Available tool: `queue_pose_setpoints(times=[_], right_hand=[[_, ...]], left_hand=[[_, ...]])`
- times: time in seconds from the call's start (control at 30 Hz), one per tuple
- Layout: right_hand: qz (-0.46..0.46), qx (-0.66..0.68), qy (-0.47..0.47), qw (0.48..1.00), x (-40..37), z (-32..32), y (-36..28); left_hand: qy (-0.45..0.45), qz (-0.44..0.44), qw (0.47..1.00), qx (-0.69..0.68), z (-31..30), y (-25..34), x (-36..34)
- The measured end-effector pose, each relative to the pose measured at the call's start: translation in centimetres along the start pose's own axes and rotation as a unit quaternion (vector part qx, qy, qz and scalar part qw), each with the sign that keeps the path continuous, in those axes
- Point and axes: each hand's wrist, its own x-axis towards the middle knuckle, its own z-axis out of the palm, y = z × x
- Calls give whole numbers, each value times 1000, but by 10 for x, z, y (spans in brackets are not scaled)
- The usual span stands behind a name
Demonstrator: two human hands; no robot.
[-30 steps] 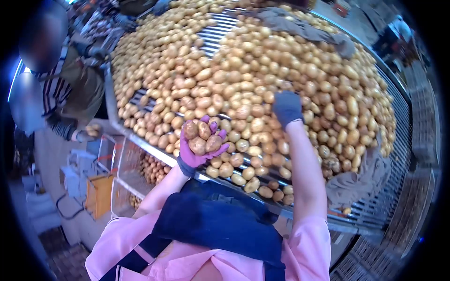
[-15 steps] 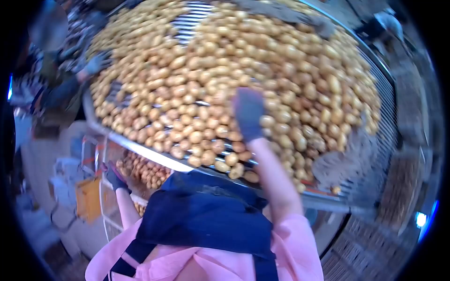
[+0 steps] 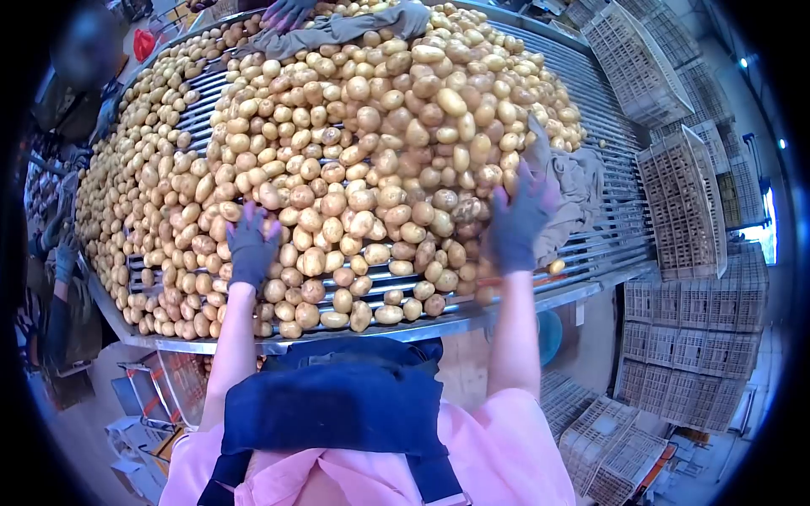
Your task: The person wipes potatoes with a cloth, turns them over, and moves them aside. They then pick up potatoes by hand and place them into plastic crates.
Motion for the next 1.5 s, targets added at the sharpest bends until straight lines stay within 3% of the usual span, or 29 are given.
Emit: queue_pose_setpoints(times=[0.03,0.07,0.13,0.17,0.2,0.23,0.33,0.4,0.47,0.53,0.6,0.63,0.67,0.7,0.73,0.8,0.93,1.0,1.03,1.07,1.1,1.17,1.23,1.3,1.33,1.37,1.4,1.43,1.5], right_hand=[[36,-165,31,985,-8,9,22],[35,-167,31,985,-12,32,51],[100,129,56,985,-19,77,96],[100,128,57,985,-14,70,93],[199,200,18,959,-6,54,83],[294,269,-22,917,-1,44,76],[302,358,23,883,10,59,93],[282,435,63,853,11,61,82],[301,500,76,809,7,41,23],[-17,228,128,965,-14,80,11],[192,410,-109,885,-1,44,-48],[-35,221,-20,975,-2,55,-60],[-253,6,67,965,-11,70,-71],[-289,114,23,950,-21,84,-95],[-188,220,-54,956,-33,85,-130],[31,468,-217,856,-39,65,-188],[56,626,-294,720,-51,61,-278],[-58,726,-321,606,-78,45,-311],[-70,748,-439,492,-84,17,-315],[-84,748,-546,367,-87,-10,-317],[-86,751,-547,359,-95,-15,-319],[-346,672,-253,603,-106,-18,-317],[-430,525,-139,721,-88,-20,-276],[-419,461,-227,749,-62,-7,-221],[-370,456,-143,797,-57,-1,-193],[-205,502,-185,820,-62,4,-167],[-218,352,-123,902,-52,2,-151],[-222,191,-56,955,-44,-2,-137],[-237,206,-76,946,-45,22,-110]], left_hand=[[30,-24,999,-16,-2,-7,4],[61,-50,996,-34,-6,-13,8],[121,-82,987,-59,-11,-33,19],[96,-82,971,-204,-46,-25,18],[189,-22,946,-262,-33,-34,16],[191,7,963,-188,-40,-31,10],[260,183,942,-110,-53,-14,-17],[148,125,939,-283,-23,-10,-43],[124,80,920,-364,-24,16,-55],[89,54,909,-404,-23,38,-62],[73,146,901,-403,-26,46,-61],[67,149,916,-367,-28,54,-56],[58,152,930,-330,-30,59,-55],[44,141,919,-366,-26,61,-54],[44,147,919,-362,-29,65,-52],[62,179,949,-253,-38,66,-50],[141,137,959,-203,-34,36,-63],[154,103,972,-143,-42,17,-77],[122,-2,918,-377,-46,7,-86],[85,-108,798,-587,-51,-2,-91],[-10,-123,850,-512,-73,-15,-91],[50,-135,879,-454,-55,-54,-109],[136,-166,898,-384,-36,-80,-119],[154,-209,834,-486,-47,-73,-118],[186,-212,821,-496,-56,-56,-113],[198,-183,852,-449,-54,-49,-108],[208,-153,879,-400,-52,-43,-102],[207,-54,951,-224,-54,-36,-94],[175,42,968,-176,-64,-1,-75]])
